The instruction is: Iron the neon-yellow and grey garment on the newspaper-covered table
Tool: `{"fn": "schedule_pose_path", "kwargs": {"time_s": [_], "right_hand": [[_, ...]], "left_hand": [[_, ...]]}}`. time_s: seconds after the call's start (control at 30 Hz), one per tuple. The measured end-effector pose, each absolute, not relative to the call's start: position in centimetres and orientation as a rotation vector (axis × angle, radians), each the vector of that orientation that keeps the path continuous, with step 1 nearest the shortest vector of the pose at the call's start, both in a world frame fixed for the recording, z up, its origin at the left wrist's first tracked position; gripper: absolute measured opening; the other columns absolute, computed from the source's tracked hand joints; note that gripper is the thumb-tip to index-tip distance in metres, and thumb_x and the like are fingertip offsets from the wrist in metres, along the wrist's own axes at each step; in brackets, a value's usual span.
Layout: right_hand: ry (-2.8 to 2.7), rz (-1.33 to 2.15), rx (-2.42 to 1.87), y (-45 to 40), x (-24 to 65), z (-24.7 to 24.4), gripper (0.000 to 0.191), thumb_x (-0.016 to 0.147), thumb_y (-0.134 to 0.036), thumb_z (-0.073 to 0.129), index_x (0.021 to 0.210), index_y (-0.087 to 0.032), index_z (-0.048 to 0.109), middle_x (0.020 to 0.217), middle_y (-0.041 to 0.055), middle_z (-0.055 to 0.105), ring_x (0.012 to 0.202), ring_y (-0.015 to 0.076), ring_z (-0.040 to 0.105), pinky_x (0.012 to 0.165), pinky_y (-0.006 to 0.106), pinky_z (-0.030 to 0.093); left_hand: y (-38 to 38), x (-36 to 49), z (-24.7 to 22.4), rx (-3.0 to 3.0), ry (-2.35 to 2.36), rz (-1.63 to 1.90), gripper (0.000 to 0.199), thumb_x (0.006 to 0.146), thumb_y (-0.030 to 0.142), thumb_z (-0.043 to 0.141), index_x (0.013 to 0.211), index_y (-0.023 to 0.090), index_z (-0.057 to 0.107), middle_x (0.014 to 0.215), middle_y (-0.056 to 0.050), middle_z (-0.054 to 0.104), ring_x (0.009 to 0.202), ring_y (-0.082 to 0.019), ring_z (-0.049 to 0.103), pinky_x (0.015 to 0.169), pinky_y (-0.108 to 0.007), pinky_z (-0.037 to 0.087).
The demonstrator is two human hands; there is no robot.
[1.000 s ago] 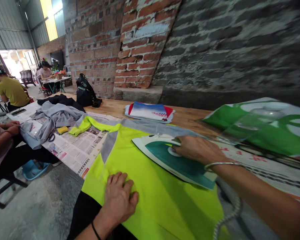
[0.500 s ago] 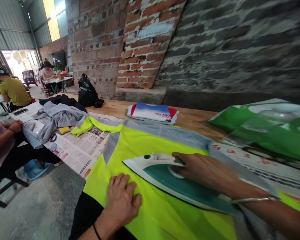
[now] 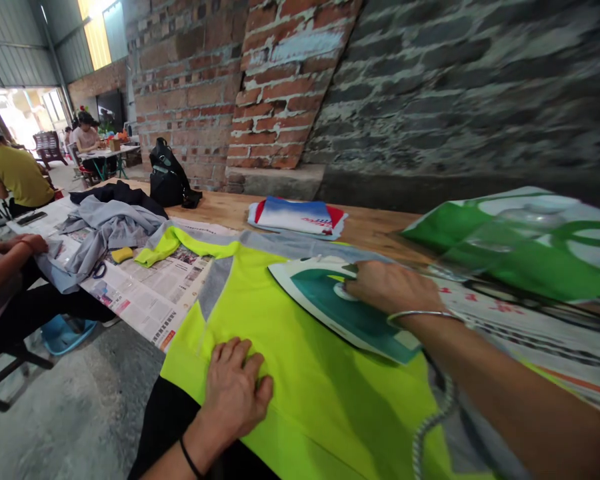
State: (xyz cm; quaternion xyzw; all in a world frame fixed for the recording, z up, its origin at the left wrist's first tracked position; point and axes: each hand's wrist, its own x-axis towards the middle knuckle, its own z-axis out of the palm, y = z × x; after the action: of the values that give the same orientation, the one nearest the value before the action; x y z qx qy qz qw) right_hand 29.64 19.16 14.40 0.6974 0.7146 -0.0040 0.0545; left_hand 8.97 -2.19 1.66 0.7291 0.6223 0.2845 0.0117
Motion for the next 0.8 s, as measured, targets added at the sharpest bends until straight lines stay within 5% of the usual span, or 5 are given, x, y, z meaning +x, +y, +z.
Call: {"fn": "schedule_pose_path", "kwargs": {"time_s": [0.33,0.8], "right_hand": [[2.461,-0.150,1.676,13.8,30.3,14.3,0.013,0.085,-0.027,0.060,0.092,-0.021,0.070,0.092,0.0095,0.075,0.082,0.0249,0.069,0.064,0.028,0.038],[2.402,0.031,1.892,17.8,31.4,12.8,0.029,0.087,-0.034,0.058,0.109,-0.020,0.071,0.099,0.0148,0.074,0.093,0.0298,0.069,0.069,0.032,0.043]], "left_hand": [[-2.1,8.8,1.5,2.318,1.934,0.904,0.032,0.093,0.035,0.059,0.121,0.022,0.064,0.136,-0.009,0.063,0.129,-0.030,0.056,0.108,-0.050,0.049],[-2.1,8.7,1.8,2.351,1.935,0.896,0.031,0.093,0.032,0.059,0.122,0.022,0.065,0.135,-0.009,0.064,0.128,-0.029,0.057,0.106,-0.050,0.050]]}}
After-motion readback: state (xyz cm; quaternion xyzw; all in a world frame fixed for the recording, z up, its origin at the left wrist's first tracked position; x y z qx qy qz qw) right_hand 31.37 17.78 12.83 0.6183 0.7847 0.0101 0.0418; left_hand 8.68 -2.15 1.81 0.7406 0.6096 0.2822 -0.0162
